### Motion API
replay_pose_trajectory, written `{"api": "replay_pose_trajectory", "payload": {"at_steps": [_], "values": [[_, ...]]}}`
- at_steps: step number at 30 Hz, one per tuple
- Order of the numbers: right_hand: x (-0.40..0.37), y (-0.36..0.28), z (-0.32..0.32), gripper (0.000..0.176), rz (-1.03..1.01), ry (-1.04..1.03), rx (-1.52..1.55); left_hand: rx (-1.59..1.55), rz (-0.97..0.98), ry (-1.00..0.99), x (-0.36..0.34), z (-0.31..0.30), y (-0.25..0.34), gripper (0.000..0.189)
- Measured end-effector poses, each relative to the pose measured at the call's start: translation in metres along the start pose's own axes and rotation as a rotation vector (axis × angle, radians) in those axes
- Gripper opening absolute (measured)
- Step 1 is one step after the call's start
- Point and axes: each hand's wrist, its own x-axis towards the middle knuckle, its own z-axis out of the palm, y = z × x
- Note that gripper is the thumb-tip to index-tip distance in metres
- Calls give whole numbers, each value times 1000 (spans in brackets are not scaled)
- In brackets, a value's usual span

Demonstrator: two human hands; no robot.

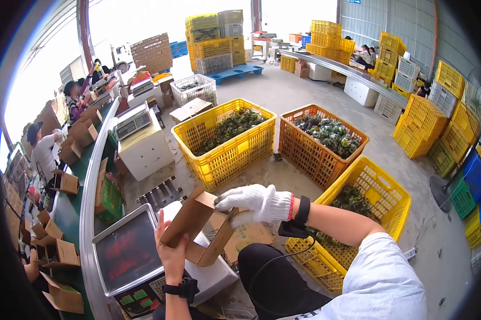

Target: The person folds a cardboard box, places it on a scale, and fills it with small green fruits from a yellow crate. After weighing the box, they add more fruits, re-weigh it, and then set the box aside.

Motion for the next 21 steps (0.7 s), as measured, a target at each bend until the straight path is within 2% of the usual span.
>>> {"api": "replay_pose_trajectory", "payload": {"at_steps": [1, 2, 3, 4, 5, 6, 8, 10, 12, 13, 14, 16, 18, 19, 20, 21], "values": [[1, 7, 0, 28, -16, -10, -78, 152, 86, -68, 3, 3, 10, 81], [1, 14, -2, 28, -16, -4, -89, 302, 175, -133, 6, 7, 16, 81], [0, 20, -3, 24, 22, -9, -36, 316, 285, -198, 13, 4, 7, 77], [0, 26, -3, 20, 60, -13, 17, 315, 297, -204, 11, 5, 7, 77], [1, 31, -3, 17, 140, -49, 43, 291, 321, -279, 10, 6, 9, 74], [1, 36, -5, 17, 135, -35, 33, 270, 344, -356, 12, 7, 12, 73], [1, 39, -9, 15, 167, -88, 79, 340, 425, -393, 23, 5, 19, 80], [5, 39, -16, 19, 162, -126, 81, 556, 468, -529, 30, -3, 17, 83], [16, 33, -21, 26, 192, -262, 14, 521, 429, -508, 34, -6, 9, 83], [24, 38, -22, 41, 285, -369, -12, 465, 397, -534, 36, -5, 8, 85], [30, 40, -22, 41, 280, -367, -12, 404, 370, -559, 39, -4, 9, 86], [38, 36, -25, 53, 473, -457, -167, 376, 335, -577, 40, 1, 15, 88], [45, 42, -17, 63, 561, -470, -151, 438, 303, -602, 40, 9, 29, 81], [46, 40, -14, 67, 625, -382, -108, 633, 349, -593, 40, 14, 44, 75], [46, 36, -8, 73, 690, -294, -59, 710, 290, -545, 37, 20, 54, 68], [39, 35, 0, 77, 720, -116, -16, 720, 278, -555, 33, 22, 54, 65]]}}
